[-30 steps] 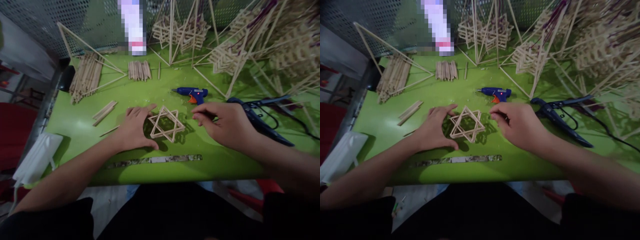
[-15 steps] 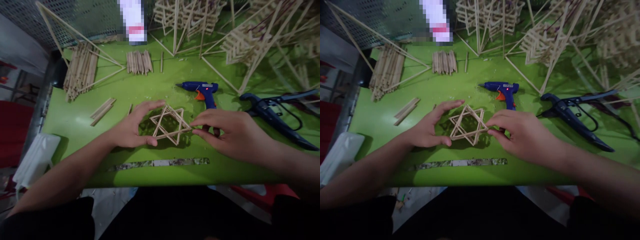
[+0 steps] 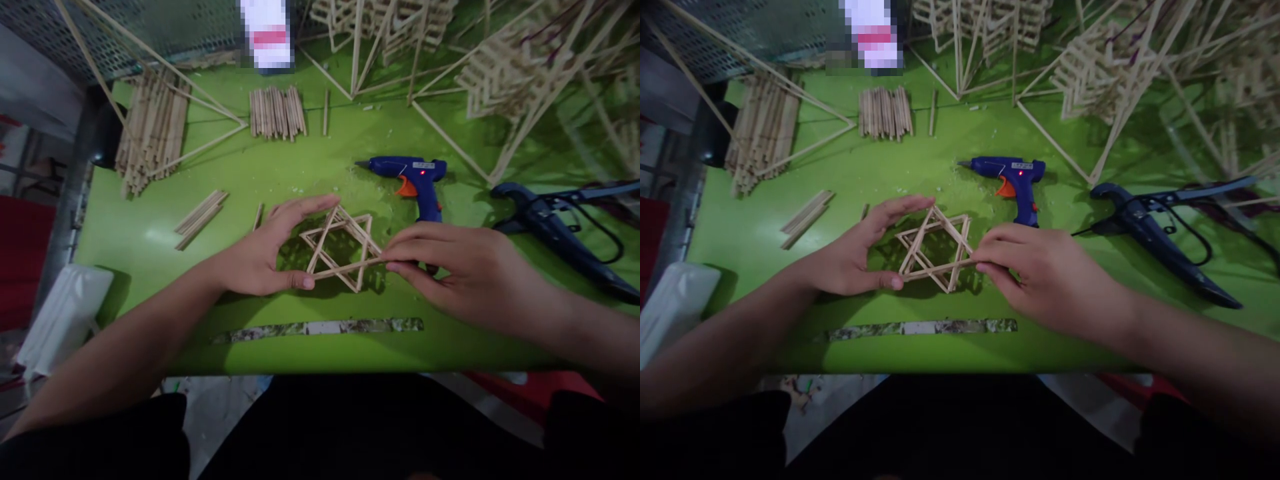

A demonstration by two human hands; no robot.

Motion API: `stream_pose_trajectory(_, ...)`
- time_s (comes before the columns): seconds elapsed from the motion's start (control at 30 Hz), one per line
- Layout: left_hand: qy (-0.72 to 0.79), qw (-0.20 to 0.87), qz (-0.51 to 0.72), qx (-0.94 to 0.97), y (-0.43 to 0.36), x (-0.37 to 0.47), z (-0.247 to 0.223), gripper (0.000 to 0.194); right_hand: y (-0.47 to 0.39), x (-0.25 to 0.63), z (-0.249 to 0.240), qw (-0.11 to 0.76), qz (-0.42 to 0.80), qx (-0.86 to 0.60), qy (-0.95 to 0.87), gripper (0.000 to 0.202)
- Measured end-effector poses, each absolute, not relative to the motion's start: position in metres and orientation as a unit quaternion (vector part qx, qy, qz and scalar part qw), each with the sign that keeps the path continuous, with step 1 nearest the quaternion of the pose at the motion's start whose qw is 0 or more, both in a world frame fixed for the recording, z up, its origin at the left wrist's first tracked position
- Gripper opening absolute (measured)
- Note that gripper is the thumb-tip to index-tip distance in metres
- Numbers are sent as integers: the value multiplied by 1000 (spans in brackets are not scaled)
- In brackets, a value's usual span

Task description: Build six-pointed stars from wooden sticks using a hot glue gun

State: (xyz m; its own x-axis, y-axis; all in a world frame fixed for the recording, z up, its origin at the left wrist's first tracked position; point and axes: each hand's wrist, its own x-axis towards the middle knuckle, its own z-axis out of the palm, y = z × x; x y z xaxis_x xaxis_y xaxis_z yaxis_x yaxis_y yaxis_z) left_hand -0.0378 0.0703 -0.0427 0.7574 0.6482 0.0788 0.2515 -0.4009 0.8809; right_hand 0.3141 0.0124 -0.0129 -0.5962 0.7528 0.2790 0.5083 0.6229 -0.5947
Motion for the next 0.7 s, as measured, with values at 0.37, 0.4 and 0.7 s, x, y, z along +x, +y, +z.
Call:
stream_pose_trajectory(0.37, 214, 487, 220, 818, 79, -43, -63, 131, 12, 312, -9, 246, 205, -355, -879, 19)
stream_pose_trajectory(0.4, 213, 486, 221, 819, 79, -43, -63, 130, 12, 312, -9, 247, 204, -354, -879, 19)
stream_pose_trajectory(0.7, 220, 475, 218, 823, 79, -42, -63, 128, 11, 313, -11, 244, 201, -358, -879, 20)
